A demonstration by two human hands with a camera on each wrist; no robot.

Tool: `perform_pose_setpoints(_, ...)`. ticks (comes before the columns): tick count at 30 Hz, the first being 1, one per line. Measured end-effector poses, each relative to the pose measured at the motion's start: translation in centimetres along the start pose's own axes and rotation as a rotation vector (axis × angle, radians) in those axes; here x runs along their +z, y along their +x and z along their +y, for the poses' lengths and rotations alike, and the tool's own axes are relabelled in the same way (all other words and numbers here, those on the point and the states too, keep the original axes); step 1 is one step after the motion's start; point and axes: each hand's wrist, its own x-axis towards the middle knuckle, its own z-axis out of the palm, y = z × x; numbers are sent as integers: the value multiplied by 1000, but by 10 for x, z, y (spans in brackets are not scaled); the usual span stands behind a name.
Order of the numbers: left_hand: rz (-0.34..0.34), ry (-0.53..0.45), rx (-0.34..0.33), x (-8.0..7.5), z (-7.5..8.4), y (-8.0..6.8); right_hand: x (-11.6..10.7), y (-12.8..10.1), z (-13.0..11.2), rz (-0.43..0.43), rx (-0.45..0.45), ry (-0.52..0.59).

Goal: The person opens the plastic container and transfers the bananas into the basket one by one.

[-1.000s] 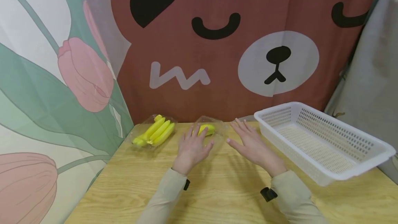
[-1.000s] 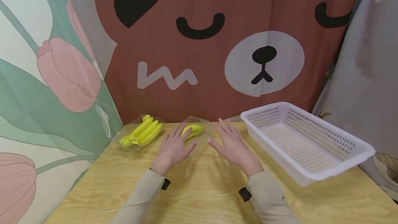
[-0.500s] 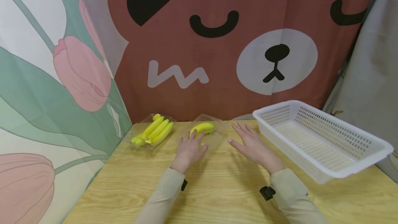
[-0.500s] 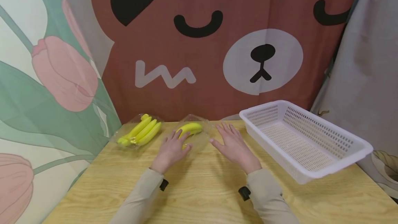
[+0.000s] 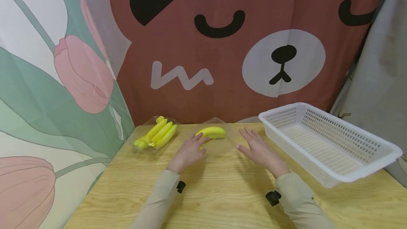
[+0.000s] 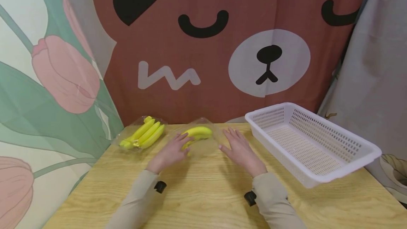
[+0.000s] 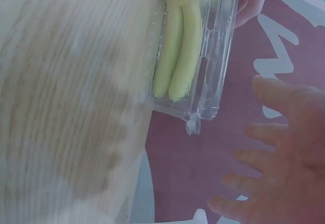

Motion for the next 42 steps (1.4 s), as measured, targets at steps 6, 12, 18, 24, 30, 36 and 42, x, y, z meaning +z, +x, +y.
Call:
perform_pose_setpoints(6, -22, -102, 48, -3, -5, -1, 6, 2, 3, -12, 2, 43)
perform_pose_setpoints(12, 10, -161, 139, -3, -7, 0, 10, 4, 4, -7, -14, 63)
perform_pose_setpoints(18, 109, -178, 198, 3, -8, 4, 13, 4, 6, -8, -33, 73)
perform_pose_setpoints(24, 138, -190, 172, 10, -10, 8, 14, 5, 7, -26, -33, 73)
perform_pose_setpoints(30, 70, -291, 4, 13, -12, 5, 15, 5, 4, -33, -16, 87)
perform_pose_setpoints(36, 60, -369, -49, 15, -17, 3, 18, 6, 2, -9, 7, 62)
perform_pose_setpoints(42, 52, -375, -25, 16, -19, 7, 21, 8, 1, 59, 37, 56)
